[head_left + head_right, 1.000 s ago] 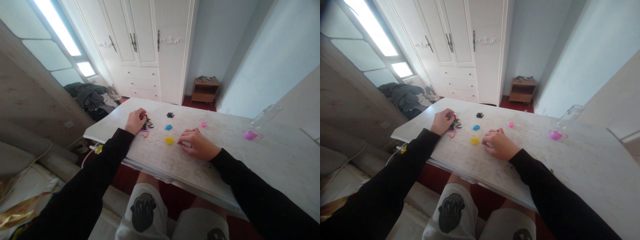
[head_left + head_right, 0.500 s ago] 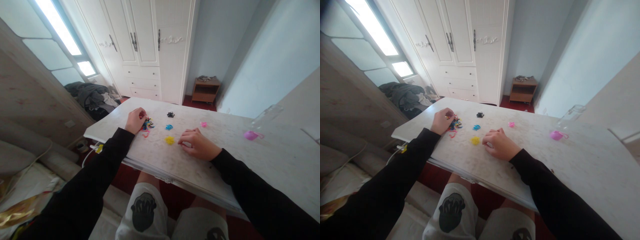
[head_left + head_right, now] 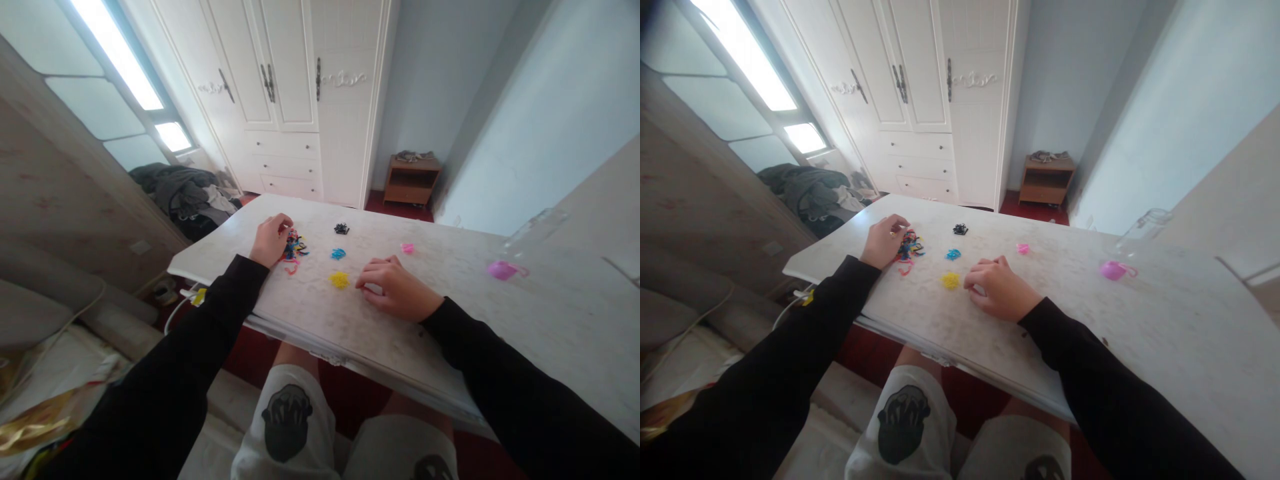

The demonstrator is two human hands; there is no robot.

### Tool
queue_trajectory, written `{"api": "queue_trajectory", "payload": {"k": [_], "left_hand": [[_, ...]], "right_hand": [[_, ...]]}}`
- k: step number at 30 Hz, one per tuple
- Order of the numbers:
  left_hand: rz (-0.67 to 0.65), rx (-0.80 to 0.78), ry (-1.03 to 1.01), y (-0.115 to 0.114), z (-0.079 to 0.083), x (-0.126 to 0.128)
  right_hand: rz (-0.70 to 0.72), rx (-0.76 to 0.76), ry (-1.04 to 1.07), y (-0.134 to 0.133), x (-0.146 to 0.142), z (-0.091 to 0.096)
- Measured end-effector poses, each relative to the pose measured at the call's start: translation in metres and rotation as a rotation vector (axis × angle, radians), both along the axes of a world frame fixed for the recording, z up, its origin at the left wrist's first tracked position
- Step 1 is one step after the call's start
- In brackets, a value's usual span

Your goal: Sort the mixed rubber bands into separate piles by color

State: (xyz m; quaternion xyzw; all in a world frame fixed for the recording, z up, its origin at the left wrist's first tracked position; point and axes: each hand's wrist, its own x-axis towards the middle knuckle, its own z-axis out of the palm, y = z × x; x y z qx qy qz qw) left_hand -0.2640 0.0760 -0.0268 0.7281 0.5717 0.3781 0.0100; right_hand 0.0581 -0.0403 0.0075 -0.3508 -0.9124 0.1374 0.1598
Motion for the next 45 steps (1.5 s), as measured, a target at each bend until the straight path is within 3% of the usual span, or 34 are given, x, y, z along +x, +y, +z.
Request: {"api": "queue_trajectory", "payload": {"k": [9,18,33,37,40,45], "left_hand": [[-0.083,0.013,-0.006,0.001,0.001,0.002],[-0.305,-0.018,0.138,0.013,-0.008,0.005],[-0.298,-0.092,0.228,0.016,-0.011,0.006],[-0.222,-0.038,0.233,0.011,-0.007,0.007],[-0.159,0.000,0.199,0.005,-0.001,0.009],[-0.165,0.026,0.067,-0.002,0.005,0.013]], "right_hand": [[0.000,-0.006,0.003,-0.001,-0.001,0.002],[0.004,0.002,0.009,-0.001,-0.001,0.000],[0.006,0.003,-0.006,-0.001,0.000,-0.001],[0.000,0.001,-0.003,-0.001,0.000,-0.001],[0.001,0.005,-0.003,-0.001,0.000,0.000],[0.004,0.006,-0.004,-0.001,-0.001,0.001]]}}
